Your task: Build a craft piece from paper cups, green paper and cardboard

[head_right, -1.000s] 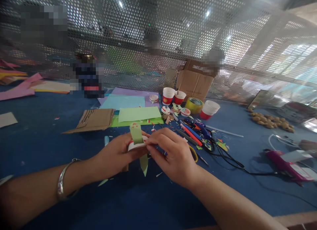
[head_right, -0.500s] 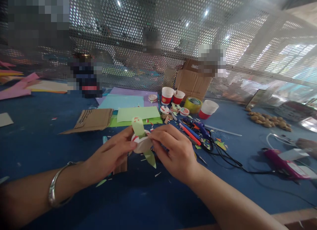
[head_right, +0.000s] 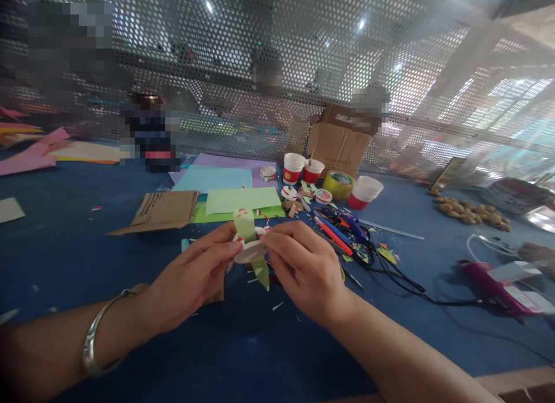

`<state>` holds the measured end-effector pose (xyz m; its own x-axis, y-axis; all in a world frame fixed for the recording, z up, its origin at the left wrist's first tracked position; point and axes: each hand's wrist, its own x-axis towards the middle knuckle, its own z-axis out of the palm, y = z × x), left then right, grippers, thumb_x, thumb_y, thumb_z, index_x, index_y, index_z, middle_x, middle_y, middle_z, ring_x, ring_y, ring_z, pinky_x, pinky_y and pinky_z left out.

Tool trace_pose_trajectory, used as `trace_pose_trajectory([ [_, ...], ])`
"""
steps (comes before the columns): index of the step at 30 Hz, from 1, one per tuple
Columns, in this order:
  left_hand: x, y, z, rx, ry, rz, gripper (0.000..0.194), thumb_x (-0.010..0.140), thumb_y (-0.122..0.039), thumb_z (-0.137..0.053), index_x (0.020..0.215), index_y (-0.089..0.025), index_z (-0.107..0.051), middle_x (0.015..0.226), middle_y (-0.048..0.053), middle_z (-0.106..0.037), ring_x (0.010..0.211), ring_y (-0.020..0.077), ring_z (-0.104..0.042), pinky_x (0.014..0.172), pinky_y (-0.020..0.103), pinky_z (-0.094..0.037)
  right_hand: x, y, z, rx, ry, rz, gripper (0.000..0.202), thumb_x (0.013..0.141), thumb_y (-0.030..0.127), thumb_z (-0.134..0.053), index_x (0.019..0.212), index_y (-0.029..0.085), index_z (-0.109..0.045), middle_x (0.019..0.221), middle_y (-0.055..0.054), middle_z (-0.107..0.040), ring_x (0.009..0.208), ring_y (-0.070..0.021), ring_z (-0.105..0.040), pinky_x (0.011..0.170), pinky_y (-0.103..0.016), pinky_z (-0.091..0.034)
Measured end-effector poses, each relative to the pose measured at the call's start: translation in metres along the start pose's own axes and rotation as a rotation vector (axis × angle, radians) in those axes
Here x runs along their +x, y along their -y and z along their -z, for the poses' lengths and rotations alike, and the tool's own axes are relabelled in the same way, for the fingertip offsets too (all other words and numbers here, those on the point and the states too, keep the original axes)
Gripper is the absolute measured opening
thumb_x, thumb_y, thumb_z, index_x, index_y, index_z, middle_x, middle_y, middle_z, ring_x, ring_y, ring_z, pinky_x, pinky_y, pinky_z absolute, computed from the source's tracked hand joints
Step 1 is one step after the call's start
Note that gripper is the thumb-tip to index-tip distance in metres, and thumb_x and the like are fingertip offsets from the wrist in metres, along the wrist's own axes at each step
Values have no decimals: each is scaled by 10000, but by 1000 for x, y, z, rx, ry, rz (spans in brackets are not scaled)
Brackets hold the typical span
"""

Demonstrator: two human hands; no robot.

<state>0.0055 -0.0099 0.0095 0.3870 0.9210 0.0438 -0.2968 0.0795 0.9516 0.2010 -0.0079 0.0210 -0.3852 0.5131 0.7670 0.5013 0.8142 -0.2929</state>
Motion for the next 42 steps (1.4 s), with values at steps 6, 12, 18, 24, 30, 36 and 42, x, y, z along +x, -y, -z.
trace_pose_trajectory([
  [6, 0, -1, -1, 36, -11, -54, 221, 964, -337, -586, 1133, -250, -700, 1001, 8, -694, 979, 171, -604, 915, 296, -471, -3, 2, -1, -76, -4, 50, 311, 858, -8, -653, 1118, 160, -684, 1073, -98, -692, 1006, -176, -671, 875, -316, -567],
  [12, 1, 0, 1, 40, 21, 21, 204, 924, -390, -632, 1014, -232, -725, 926, 2, -710, 893, 167, -629, 839, 290, -510, -7, -2, -2, -174, 74, 131, 419, 860, 17, -665, 1243, 187, -656, 1159, -104, -673, 916, -183, -654, 842, -370, -562],
  [18, 0, 0, 6, 188, -75, 44, 304, 942, -462, -555, 1049, -254, -749, 972, 21, -728, 986, 216, -646, 832, 313, -542, -6, -1, 2, -174, 73, 133, 363, 870, 23, -664, 1207, 159, -667, 1110, -106, -687, 933, -178, -663, 827, -337, -558],
  [24, -1, 0, 6, 251, -118, 72, 387, 920, -496, -563, 1185, -276, -739, 1001, 35, -755, 962, 239, -688, 785, 324, -577, -7, 2, 6, -184, 60, 171, 321, 876, 24, -666, 1178, 131, -674, 1068, -102, -709, 910, -162, -678, 790, -297, -554],
  [30, -2, -6, 6, 331, -74, 88, 439, 936, -504, -535, 1268, -276, -708, 1086, 37, -766, 1029, 270, -690, 856, 379, -587, -4, 1, 5, -163, 88, 170, 278, 887, 29, -646, 1149, 115, -680, 1048, -105, -704, 897, -165, -669, 778, -305, -550],
  [36, -3, -10, 3, 379, 2, -42, 368, 967, -443, -547, 1266, -300, -707, 1314, -4, -699, 1288, 245, -572, 1158, 371, -383, -4, 3, 7, -166, 92, 174, 278, 898, 39, -638, 1159, 125, -675, 1065, -105, -698, 886, -151, -665, 793, -298, -545],
  [42, 0, -9, 7, 427, 38, -45, 360, 988, -428, -518, 1287, -318, -687, 1366, -15, -665, 1305, 226, -543, 1166, 355, -336, -4, 1, 5, -142, 118, 166, 276, 903, 42, -626, 1155, 145, -670, 1046, -101, -703, 881, -163, -661, 770, -306, -553],
])
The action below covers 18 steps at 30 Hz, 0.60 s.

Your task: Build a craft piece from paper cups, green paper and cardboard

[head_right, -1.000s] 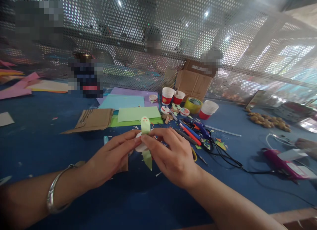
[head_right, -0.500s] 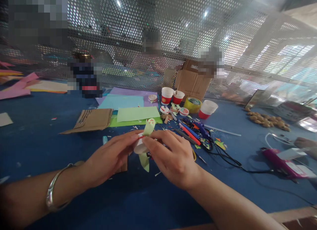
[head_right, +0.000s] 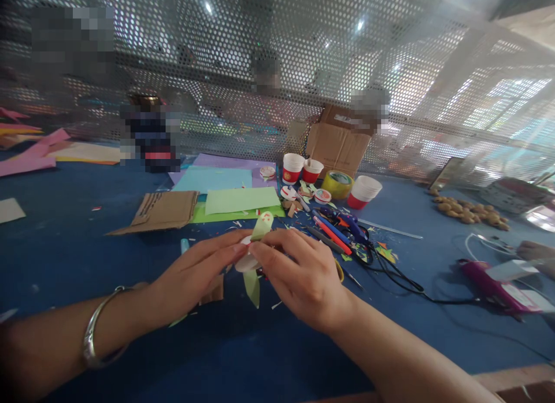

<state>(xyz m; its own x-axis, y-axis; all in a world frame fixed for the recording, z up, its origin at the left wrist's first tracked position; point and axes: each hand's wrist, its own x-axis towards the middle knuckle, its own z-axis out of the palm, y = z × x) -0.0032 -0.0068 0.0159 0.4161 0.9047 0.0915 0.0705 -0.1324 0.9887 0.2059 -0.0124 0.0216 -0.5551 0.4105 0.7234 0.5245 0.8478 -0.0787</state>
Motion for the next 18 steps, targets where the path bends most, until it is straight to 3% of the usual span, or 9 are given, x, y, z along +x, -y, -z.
trace_pose_trajectory([
  [6, 3, -5, -2, -110, 129, 17, 288, 971, -310, -521, 1166, -286, -730, 1066, -1, -745, 1076, 215, -635, 972, 324, -465, -1, -2, -3, 65, 26, -39, 235, 910, 26, -604, 1099, 137, -689, 1020, -105, -708, 881, -171, -675, 757, -302, -565],
  [9, 3, -7, -2, -88, 199, 47, 292, 925, -285, -605, 1207, -266, -680, 930, -15, -715, 1029, 207, -625, 932, 314, -470, -3, -3, -4, 74, 14, -65, 240, 905, 32, -615, 1103, 144, -694, 1026, -106, -703, 874, -172, -686, 747, -302, -572],
  [11, 2, -5, -1, -40, 213, 37, 279, 934, -304, -598, 1200, -250, -663, 945, -9, -700, 997, 201, -615, 906, 313, -468, -5, -4, -4, 76, 1, -87, 249, 902, 41, -627, 1108, 162, -694, 1059, -104, -692, 854, -163, -692, 728, -296, -576],
  [14, 2, -2, 1, 37, 226, 10, 234, 956, -353, -562, 1109, -206, -662, 995, 19, -679, 907, 185, -584, 816, 294, -462, -7, -3, -5, 76, -7, -100, 261, 904, 48, -628, 1117, 187, -686, 1071, -92, -681, 853, -158, -693, 734, -298, -582],
  [18, 3, 0, -1, -1, 224, 51, 212, 927, -392, -606, 957, -183, -627, 826, -13, -586, 752, 148, -506, 669, 255, -412, -5, 0, -8, 98, -28, -126, 218, 915, 91, -647, 1102, 201, -666, 1008, -72, -685, 877, -164, -681, 766, -305, -586],
])
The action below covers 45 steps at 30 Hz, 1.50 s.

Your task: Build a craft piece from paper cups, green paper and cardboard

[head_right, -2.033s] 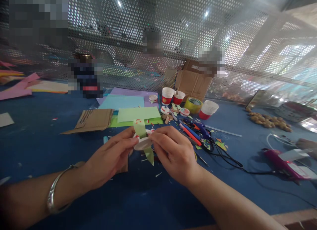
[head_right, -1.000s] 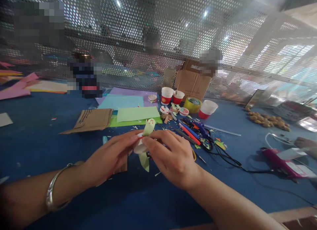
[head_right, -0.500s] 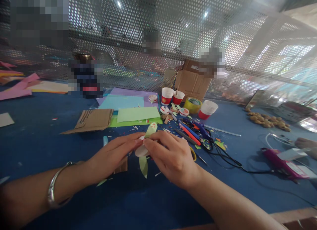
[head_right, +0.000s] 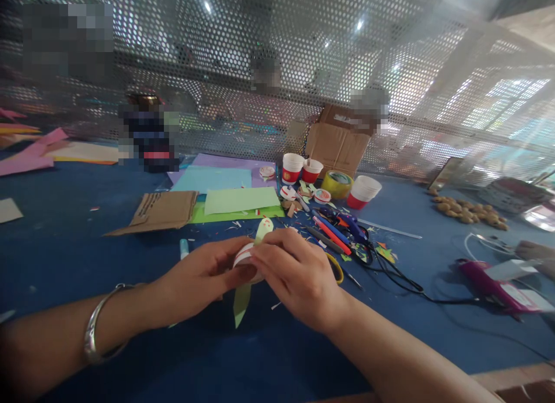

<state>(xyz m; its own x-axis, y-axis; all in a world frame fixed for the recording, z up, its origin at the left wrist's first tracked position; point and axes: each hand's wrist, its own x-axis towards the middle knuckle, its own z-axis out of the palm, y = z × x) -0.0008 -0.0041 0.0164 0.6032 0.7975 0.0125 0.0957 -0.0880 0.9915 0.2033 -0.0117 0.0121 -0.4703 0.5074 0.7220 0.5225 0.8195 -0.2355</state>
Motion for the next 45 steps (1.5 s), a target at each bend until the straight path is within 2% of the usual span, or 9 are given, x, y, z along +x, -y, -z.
trace_pose_trajectory([
  [4, 4, 1, -1, -156, -59, -1, 196, 889, -368, -665, 898, -185, -597, 826, -21, -576, 797, 148, -533, 753, 270, -440, 4, -4, -4, -8, -99, -20, 241, 873, 151, -734, 1082, 215, -633, 988, -51, -688, 906, -170, -672, 774, -298, -578],
  [6, 5, 2, 1, -158, -97, -10, 186, 888, -361, -671, 933, -191, -611, 858, -11, -603, 845, 161, -557, 803, 288, -447, 4, -6, -4, -7, -120, -71, 266, 858, 178, -757, 1083, 220, -622, 1011, -43, -678, 806, -139, -661, 715, -278, -572],
  [13, 6, 3, 4, -222, -153, -26, 219, 851, -345, -719, 985, -185, -652, 936, 23, -666, 911, 177, -593, 857, 302, -455, 8, -3, -1, 102, -48, -256, 247, 854, 230, -757, 1059, 216, -621, 920, 1, -660, 691, -101, -646, 670, -235, -557],
  [23, 3, 5, 6, -132, -60, 17, 286, 867, -454, -692, 983, -193, -673, 860, 10, -633, 736, 144, -575, 644, 257, -462, 11, -3, 6, 221, -7, -283, 209, 873, 297, -739, 1041, 200, -660, 904, -26, -662, 701, -128, -614, 647, -263, -546],
  [28, 3, 1, 6, -57, -23, 93, 330, 872, -502, -661, 1010, -203, -671, 705, -35, -583, 476, 69, -425, 424, 187, -334, 13, -3, 4, 221, -49, -240, 13, 915, 208, -668, 906, 207, -658, 878, -28, -669, 796, -154, -639, 708, -292, -548],
  [30, 2, -2, 5, -38, -21, 96, 320, 875, -496, -656, 1006, -205, -677, 681, -42, -583, 453, 63, -406, 408, 180, -300, 13, -4, 3, 222, -65, -232, 80, 913, 169, -660, 847, 207, -636, 867, -23, -671, 819, -153, -643, 737, -296, -544],
  [34, 4, -3, 4, -33, -29, 75, 285, 894, -453, -646, 1031, -208, -697, 691, -26, -630, 556, 108, -524, 489, 204, -375, 13, -4, 2, 216, -80, -234, 114, 897, 137, -672, 819, 199, -617, 858, -13, -662, 805, -133, -630, 736, -273, -527],
  [38, 6, 1, 4, -55, -13, -11, 255, 910, -413, -640, 1054, -213, -704, 917, 11, -703, 862, 174, -637, 765, 272, -491, 12, -2, 4, 210, -82, -249, 94, 894, 131, -673, 831, 190, -635, 848, -11, -654, 789, -127, -626, 723, -264, -520],
  [45, 5, 5, 2, -181, -150, -9, 248, 901, -421, -665, 1028, -218, -730, 940, 17, -709, 907, 186, -628, 823, 295, -488, 11, 0, 5, 179, -104, -215, 127, 857, 131, -720, 972, 169, -681, 923, -34, -670, 734, -115, -631, 662, -248, -536],
])
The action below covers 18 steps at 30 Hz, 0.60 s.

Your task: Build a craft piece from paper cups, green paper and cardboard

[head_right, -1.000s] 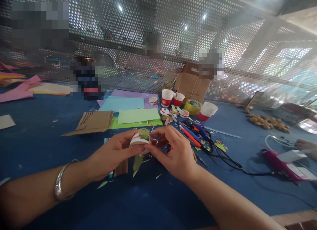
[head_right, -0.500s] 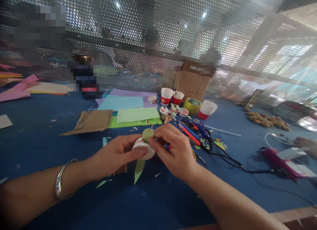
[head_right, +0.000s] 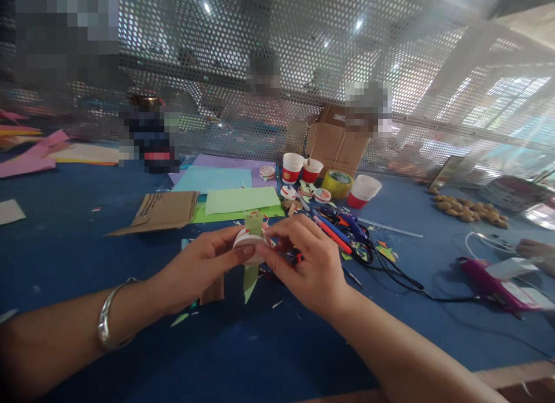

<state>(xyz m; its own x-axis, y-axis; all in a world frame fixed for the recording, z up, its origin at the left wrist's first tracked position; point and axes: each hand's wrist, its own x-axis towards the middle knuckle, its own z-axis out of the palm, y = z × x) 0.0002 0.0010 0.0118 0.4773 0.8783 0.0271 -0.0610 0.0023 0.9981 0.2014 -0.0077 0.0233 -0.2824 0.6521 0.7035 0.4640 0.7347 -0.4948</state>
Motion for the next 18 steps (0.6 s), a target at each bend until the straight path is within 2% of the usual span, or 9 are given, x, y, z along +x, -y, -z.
trace_pose_trajectory([
  [3, 1, -1, -3, -225, 34, 25, 228, 914, -390, -664, 1009, -202, -751, 977, 37, -711, 949, 180, -605, 875, 292, -479, 0, -1, -1, -25, 9, 32, 114, 876, 107, -689, 969, 173, -693, 922, -39, -682, 814, -134, -653, 718, -260, -541],
  [8, 4, -4, -5, -501, 17, 136, 234, 902, -381, -681, 935, -161, -755, 938, 61, -690, 913, 178, -599, 855, 289, -514, 1, -2, 1, -37, 13, -89, 67, 899, 147, -683, 954, 177, -708, 900, -22, -684, 795, -117, -645, 735, -245, -523],
  [14, 2, -4, -5, -521, 3, 150, 208, 875, -360, -731, 948, -169, -692, 886, 21, -636, 776, 119, -567, 753, 241, -523, 2, -1, 1, 36, 100, -202, 124, 942, 242, -654, 1036, 202, -725, 932, -14, -694, 810, -111, -642, 734, -236, -524],
  [18, 2, -3, -4, -484, -4, 124, 242, 881, -382, -726, 959, -168, -645, 869, 13, -631, 766, 114, -577, 700, 234, -518, 2, -1, 1, 166, 161, -293, 265, 907, 358, -704, 1107, 185, -714, 956, -40, -690, 812, -139, -668, 729, -269, -563],
])
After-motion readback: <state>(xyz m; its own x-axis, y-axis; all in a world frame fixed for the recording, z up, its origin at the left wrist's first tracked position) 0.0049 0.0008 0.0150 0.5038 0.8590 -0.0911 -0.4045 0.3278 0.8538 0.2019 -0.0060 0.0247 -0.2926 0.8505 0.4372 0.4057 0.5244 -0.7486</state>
